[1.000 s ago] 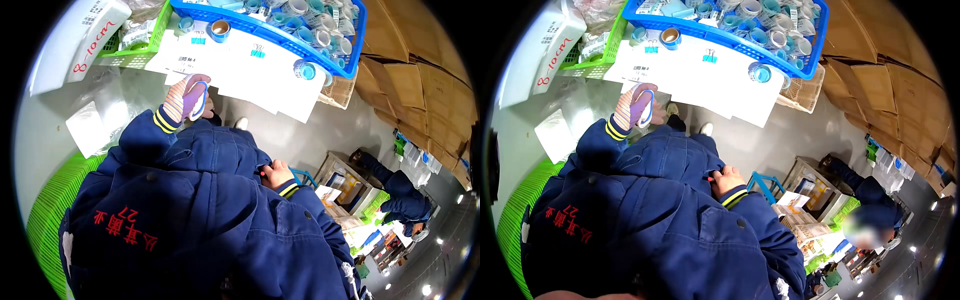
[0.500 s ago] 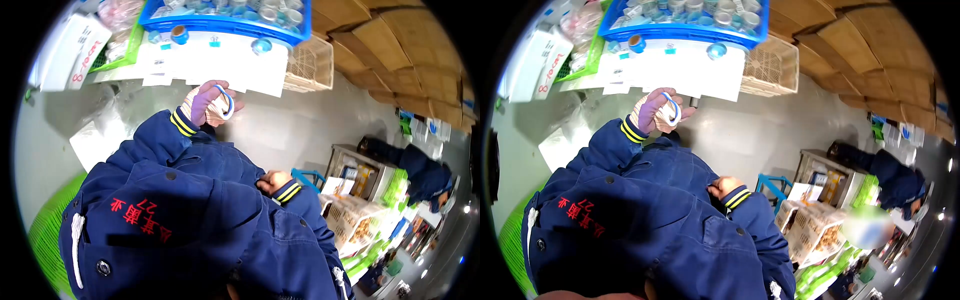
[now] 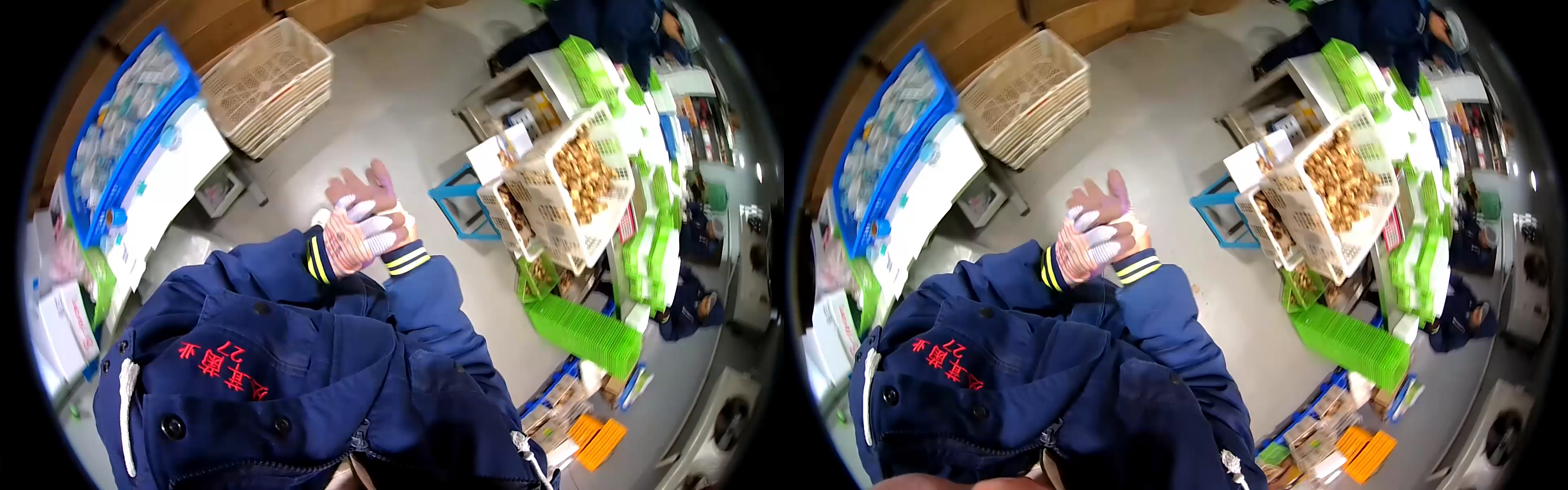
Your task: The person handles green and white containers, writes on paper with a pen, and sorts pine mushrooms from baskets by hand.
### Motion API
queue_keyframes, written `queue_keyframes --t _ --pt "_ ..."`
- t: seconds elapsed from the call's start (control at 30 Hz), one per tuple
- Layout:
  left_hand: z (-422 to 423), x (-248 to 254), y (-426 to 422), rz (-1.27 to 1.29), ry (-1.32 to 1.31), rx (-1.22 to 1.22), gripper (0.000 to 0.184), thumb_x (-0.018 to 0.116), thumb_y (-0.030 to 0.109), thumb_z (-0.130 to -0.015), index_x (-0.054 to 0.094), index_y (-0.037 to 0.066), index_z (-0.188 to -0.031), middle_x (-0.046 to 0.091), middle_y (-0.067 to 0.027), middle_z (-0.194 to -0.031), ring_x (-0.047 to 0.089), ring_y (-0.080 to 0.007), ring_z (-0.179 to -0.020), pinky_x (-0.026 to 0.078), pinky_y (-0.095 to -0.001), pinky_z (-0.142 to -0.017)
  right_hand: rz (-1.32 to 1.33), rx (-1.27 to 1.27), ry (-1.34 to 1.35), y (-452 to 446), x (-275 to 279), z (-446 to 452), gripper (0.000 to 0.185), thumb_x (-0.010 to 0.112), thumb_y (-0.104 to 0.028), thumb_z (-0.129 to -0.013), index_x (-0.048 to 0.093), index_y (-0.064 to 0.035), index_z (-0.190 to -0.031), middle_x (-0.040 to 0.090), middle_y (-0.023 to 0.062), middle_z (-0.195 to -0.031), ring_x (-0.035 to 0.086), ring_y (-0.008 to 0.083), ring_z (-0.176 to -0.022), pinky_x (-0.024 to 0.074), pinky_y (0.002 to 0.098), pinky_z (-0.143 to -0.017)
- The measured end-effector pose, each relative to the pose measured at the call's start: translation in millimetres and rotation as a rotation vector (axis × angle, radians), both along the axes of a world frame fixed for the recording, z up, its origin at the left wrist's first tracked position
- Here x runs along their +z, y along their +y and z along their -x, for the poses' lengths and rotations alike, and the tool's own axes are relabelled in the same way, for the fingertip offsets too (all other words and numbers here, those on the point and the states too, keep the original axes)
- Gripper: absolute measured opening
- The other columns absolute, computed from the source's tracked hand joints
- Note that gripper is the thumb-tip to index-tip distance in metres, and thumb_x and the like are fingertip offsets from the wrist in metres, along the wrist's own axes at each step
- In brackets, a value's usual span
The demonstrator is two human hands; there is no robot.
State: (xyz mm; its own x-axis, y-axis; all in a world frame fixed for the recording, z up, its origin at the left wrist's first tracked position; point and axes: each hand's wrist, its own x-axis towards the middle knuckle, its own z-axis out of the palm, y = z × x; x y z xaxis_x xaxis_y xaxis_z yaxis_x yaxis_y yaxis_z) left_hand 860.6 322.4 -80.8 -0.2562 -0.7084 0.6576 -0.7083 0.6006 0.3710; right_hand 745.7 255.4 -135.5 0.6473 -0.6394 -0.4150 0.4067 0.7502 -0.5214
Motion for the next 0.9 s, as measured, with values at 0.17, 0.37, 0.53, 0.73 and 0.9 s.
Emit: queue_keyframes --t 0.17,0.37,0.53,0.73,0.9 --pt "58 24 -51 -0.013 0.023 -0.395 0.027 0.064 0.012 -0.061 0.063 0.016 -0.088 0.055 -0.0021 -0.082 0.055 -0.022 -0.08 0.041 -0.0361 -0.064 0.026 -0.127 -0.584 -10 30 105 0.052 0.048 -0.013 -0.086 0.029 -0.012 -0.134 0.046 0.0131 -0.11 0.053 0.0202 -0.087 0.0481 0.0348 -0.08" --pt "131 27 -85 -0.16 0.211 -0.801 0.031 0.065 0.007 -0.062 0.061 0.011 -0.092 0.054 -0.0069 -0.078 0.053 -0.0281 -0.075 0.042 -0.0376 -0.063 0.319 -0.72 -0.712 -7 18 176 0.05 0.048 -0.007 -0.086 0.033 -0.0112 -0.133 0.046 0.0101 -0.114 0.053 0.0192 -0.09 0.0464 0.036 -0.084" --pt "221 32 -80 -0.099 0.164 -1.298 0.029 0.063 0.013 -0.068 0.058 0.01 -0.096 0.057 -0.0089 -0.088 0.053 -0.0305 -0.082 0.045 -0.0396 -0.069 0.823 -0.969 0.927 -1 50 230 0.042 0.044 -0.001 -0.088 0.031 -0.0021 -0.128 0.048 0.0153 -0.116 0.049 0.0249 -0.11 0.0415 0.0338 -0.092" --pt "339 20 -54 -0.276 0.184 -1.616 0.027 0.061 0.01 -0.068 0.061 0.011 -0.095 0.056 -0.0056 -0.079 0.052 -0.0273 -0.073 0.044 -0.037 -0.062 0.538 -1.066 0.363 58 -33 380 0.042 0.035 -0.013 -0.092 0.027 0.0022 -0.13 0.044 0.0212 -0.123 0.048 0.0288 -0.111 0.0427 0.0336 -0.092" --pt "457 7 -24 -0.313 -0.023 -1.733 0.028 0.064 0.013 -0.068 0.061 0.015 -0.096 0.055 -0.0055 -0.076 0.052 -0.0265 -0.075 0.044 -0.0356 -0.063 0.051 -1.308 0.538 111 40 466 0.042 0.041 -0.016 -0.09 0.035 0.0021 -0.128 0.043 0.0223 -0.125 0.044 0.0298 -0.116 0.0372 0.0352 -0.097"
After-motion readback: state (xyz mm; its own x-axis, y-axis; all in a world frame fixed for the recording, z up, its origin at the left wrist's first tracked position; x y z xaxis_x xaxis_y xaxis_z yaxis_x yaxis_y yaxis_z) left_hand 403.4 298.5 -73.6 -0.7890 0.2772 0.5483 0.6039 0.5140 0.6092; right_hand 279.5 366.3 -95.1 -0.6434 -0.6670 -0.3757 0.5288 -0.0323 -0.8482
